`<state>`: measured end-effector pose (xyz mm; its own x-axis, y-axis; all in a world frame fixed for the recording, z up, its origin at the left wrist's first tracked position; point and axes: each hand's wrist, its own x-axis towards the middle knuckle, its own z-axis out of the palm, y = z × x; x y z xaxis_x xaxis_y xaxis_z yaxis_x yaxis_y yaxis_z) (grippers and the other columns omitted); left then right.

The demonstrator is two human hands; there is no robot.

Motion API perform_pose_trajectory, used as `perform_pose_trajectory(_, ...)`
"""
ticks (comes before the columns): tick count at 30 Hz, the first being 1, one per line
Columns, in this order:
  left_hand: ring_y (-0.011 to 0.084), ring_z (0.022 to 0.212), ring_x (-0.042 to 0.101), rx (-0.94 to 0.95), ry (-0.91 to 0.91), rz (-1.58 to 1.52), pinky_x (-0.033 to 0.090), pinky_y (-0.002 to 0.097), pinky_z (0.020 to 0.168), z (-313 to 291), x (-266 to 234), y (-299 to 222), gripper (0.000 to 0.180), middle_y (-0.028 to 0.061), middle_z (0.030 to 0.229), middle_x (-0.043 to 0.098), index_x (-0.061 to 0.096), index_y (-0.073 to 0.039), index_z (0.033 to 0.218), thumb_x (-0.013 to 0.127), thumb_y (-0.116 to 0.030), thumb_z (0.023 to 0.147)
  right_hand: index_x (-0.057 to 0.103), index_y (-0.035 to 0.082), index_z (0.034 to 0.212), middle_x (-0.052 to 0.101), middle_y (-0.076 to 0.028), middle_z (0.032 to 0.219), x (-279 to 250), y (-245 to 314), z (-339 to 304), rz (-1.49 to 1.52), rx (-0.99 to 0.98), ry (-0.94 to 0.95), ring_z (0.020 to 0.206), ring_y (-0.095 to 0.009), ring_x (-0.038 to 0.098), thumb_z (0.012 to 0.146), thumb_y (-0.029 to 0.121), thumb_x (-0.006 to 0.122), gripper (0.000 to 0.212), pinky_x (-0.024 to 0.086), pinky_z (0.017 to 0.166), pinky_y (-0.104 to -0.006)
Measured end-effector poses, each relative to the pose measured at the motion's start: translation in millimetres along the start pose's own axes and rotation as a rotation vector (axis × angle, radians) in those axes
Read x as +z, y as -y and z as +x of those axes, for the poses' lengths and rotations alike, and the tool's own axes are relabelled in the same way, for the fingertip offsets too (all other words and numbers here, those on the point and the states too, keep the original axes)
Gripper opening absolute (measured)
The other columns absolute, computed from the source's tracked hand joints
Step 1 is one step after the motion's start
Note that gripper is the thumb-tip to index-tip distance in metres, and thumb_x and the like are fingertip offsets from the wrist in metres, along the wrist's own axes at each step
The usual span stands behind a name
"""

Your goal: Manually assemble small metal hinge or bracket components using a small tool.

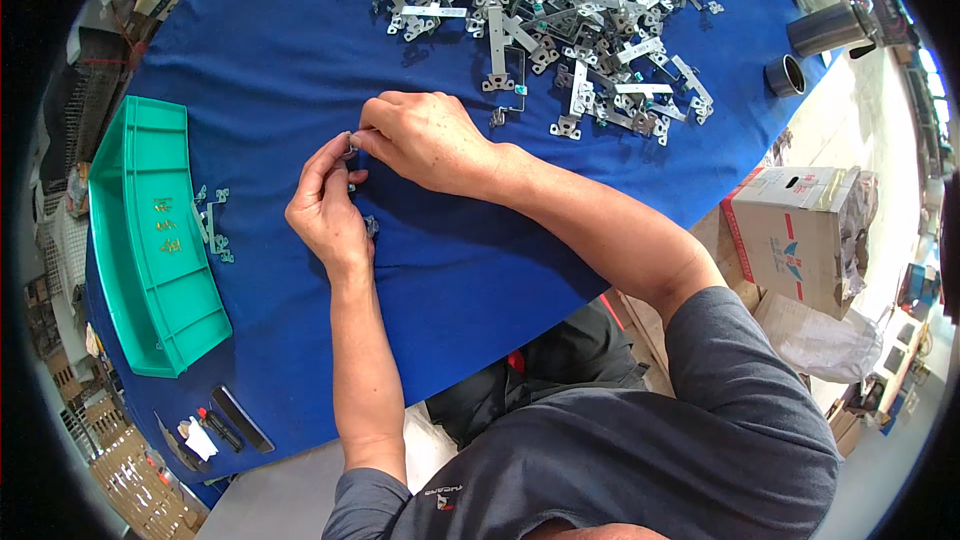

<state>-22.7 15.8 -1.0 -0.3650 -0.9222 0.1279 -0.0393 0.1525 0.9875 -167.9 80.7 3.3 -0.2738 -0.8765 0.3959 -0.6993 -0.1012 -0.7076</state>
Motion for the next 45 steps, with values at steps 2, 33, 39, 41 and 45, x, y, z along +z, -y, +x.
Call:
perform_pose_trajectory(2,0.0173,0.093,0.069,0.002,0.002,-0.005,0.058,0.0271,0.071,-0.1,-0.5,-0.2,0.025,0.014,0.106,0.072,0.072,0.004,0.11,0.053,0.008,0.094,0.062,0.001,0.088,0.065,-0.013,0.081,0.2,1.4,0.1,0.032,-0.007,-0.03,0.069,-0.031,0.066,0.092,0.019,0.066,0.019,0.052,0.06,-0.0429)
perform_pose_trajectory(33,0.0162,0.089,0.069,-0.042,-0.015,-0.049,0.057,0.0258,0.071,0.4,0.3,-3.3,0.024,0.0148,0.105,0.073,0.071,0.006,0.11,0.054,0.008,0.093,0.059,0.001,0.089,0.064,-0.012,0.084,0.9,-0.9,0.9,0.026,-0.003,0.001,0.073,-0.032,0.066,0.09,0.016,0.065,0.016,0.053,0.063,-0.0435)
perform_pose_trajectory(39,0.0155,0.087,0.069,-0.04,-0.006,-0.05,0.057,0.0254,0.07,0.6,-0.3,-1.5,0.023,0.0146,0.104,0.073,0.071,0.007,0.11,0.054,0.008,0.093,0.06,0.001,0.09,0.064,-0.012,0.084,-1.8,2.4,0.2,0.041,-0.018,-0.017,0.073,-0.031,0.066,0.09,0.016,0.066,0.016,0.053,0.063,-0.0432)
perform_pose_trajectory(41,0.0154,0.087,0.069,-0.043,-0.01,-0.06,0.056,0.0253,0.07,0.6,0.0,-1.5,0.023,0.0146,0.104,0.073,0.071,0.006,0.11,0.054,0.008,0.093,0.06,0.001,0.09,0.064,-0.012,0.084,-2.2,2.8,0.2,0.036,-0.025,-0.021,0.073,-0.031,0.066,0.09,0.016,0.066,0.016,0.053,0.063,-0.0431)
perform_pose_trajectory(45,0.0158,0.088,0.069,-0.04,-0.014,-0.053,0.057,0.0256,0.07,0.7,-0.3,-1.6,0.024,0.0141,0.103,0.073,0.071,0.006,0.109,0.054,0.008,0.093,0.061,0.001,0.089,0.064,-0.012,0.083,-0.3,0.8,0.2,0.037,-0.02,-0.011,0.072,-0.031,0.066,0.091,0.016,0.066,0.016,0.053,0.062,-0.0434)
